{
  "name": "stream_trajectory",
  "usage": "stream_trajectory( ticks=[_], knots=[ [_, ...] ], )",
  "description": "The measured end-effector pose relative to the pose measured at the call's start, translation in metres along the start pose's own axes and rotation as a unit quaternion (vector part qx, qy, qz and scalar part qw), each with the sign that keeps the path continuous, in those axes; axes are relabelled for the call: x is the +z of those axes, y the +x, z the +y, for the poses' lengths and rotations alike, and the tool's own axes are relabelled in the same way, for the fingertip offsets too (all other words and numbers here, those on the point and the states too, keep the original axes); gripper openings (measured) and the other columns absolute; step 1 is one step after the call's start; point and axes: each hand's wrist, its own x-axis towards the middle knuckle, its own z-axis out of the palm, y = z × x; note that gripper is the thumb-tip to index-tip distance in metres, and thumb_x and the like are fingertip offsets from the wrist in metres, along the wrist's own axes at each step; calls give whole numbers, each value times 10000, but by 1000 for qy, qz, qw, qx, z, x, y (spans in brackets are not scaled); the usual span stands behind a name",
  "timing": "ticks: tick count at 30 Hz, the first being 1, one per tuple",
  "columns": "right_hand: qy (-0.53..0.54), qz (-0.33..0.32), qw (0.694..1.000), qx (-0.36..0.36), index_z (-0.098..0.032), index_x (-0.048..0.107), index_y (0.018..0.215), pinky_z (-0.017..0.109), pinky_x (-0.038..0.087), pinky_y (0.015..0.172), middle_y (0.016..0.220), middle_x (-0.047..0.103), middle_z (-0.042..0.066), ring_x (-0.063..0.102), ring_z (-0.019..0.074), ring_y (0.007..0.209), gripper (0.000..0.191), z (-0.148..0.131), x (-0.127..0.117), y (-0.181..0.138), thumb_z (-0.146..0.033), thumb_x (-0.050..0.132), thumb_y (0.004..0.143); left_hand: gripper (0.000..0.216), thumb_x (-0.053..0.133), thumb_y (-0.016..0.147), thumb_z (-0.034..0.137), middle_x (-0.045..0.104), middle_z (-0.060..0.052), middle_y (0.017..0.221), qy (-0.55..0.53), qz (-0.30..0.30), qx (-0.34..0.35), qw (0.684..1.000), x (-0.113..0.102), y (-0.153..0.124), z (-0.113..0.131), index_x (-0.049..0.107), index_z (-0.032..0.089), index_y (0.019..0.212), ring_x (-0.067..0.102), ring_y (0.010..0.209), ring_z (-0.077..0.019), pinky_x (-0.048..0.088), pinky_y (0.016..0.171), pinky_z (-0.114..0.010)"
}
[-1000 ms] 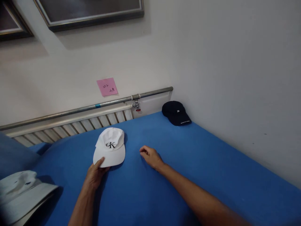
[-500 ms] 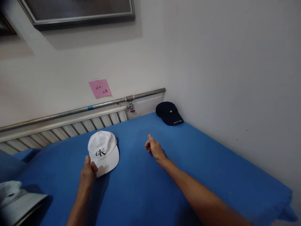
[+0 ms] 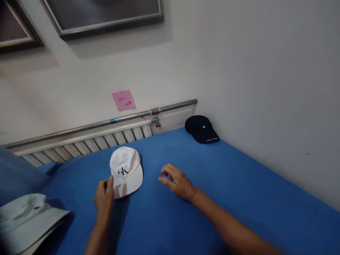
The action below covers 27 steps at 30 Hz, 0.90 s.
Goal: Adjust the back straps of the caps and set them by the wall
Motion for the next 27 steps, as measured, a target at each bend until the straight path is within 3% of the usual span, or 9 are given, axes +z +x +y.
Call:
stream_trajectory(
  ticks=[2, 5, 8, 12, 14, 17, 21, 23, 27],
  knots=[
    [-81, -78, 992, -49, -200, 599, 943, 345, 454, 860, 1032, 608, 74, 562, 199, 943, 175, 1, 4, -4, -327, 582, 823, 462, 557, 789, 437, 601, -172, 1180, 66, -46, 52, 995, -2, -2, 3, 579, 128, 1132, 530, 1118, -317, 398, 954, -449],
    [-123, -112, 986, -16, -203, 586, 981, 347, 462, 870, 1064, 596, 73, 567, 194, 954, 167, 10, 6, -5, -251, 572, 821, 706, 669, 655, 215, 402, -119, 1468, 209, -150, 116, 959, 2, -11, 9, 479, 211, 1335, 301, 1357, -345, 277, 1064, -506],
    [-115, -106, 988, 15, -201, 571, 956, 320, 473, 849, 1010, 597, 60, 578, 171, 912, 132, 18, 6, -4, -203, 538, 828, 740, 566, 678, 66, 330, -82, 1521, 291, -170, 100, 936, 8, -19, 11, 448, 257, 1384, 230, 1400, -341, 262, 1071, -524],
    [-116, -109, 987, 18, -201, 573, 907, 312, 474, 828, 980, 594, 56, 575, 165, 878, 103, 18, 5, -3, -177, 509, 830, 673, 417, 761, -20, 375, -105, 1496, 274, -193, 106, 936, 17, -16, 5, 458, 228, 1385, 332, 1364, -286, 341, 1047, -468],
    [-117, -111, 987, 19, -202, 576, 894, 313, 474, 817, 977, 591, 55, 570, 164, 866, 100, 16, 5, -3, -176, 502, 831, 568, 404, 820, 18, 430, -127, 1455, 228, -183, 117, 949, 18, -12, 2, 513, 213, 1342, 384, 1334, -288, 356, 1041, -469],
    [-113, -107, 988, 14, -204, 575, 876, 318, 472, 793, 945, 592, 48, 561, 164, 835, 91, 17, 5, -4, -183, 501, 829, 428, 426, 867, 99, 509, -157, 1380, 91, -113, 110, 983, 12, -7, 2, 588, 178, 1256, 440, 1293, -307, 344, 1059, -465],
    [-90, -99, 991, 14, -219, 588, 865, 330, 470, 760, 921, 597, 46, 557, 173, 805, 95, 22, 6, -6, -200, 501, 832, 305, 514, 858, 209, 614, -108, 1242, -149, -11, 7, 989, -11, -3, 8, 618, 204, 1144, 536, 1194, -279, 382, 1043, -410],
    [-68, -90, 993, 20, -226, 600, 855, 326, 470, 744, 910, 602, 42, 557, 173, 795, 99, 24, 7, -5, -207, 507, 828, 250, 538, 855, 299, 667, -64, 1115, -279, 18, -79, 957, -19, -3, 12, 615, 231, 1083, 608, 1076, -260, 473, 943, -401],
    [-10, -47, 997, 52, -223, 620, 817, 308, 457, 713, 847, 608, 27, 548, 161, 746, 95, 27, 8, -2, -201, 537, 778, 218, 605, 815, 251, 706, -20, 1026, -538, -33, -176, 824, -21, -4, 19, 610, 240, 1032, 663, 961, -213, 564, 752, -311]
  ],
)
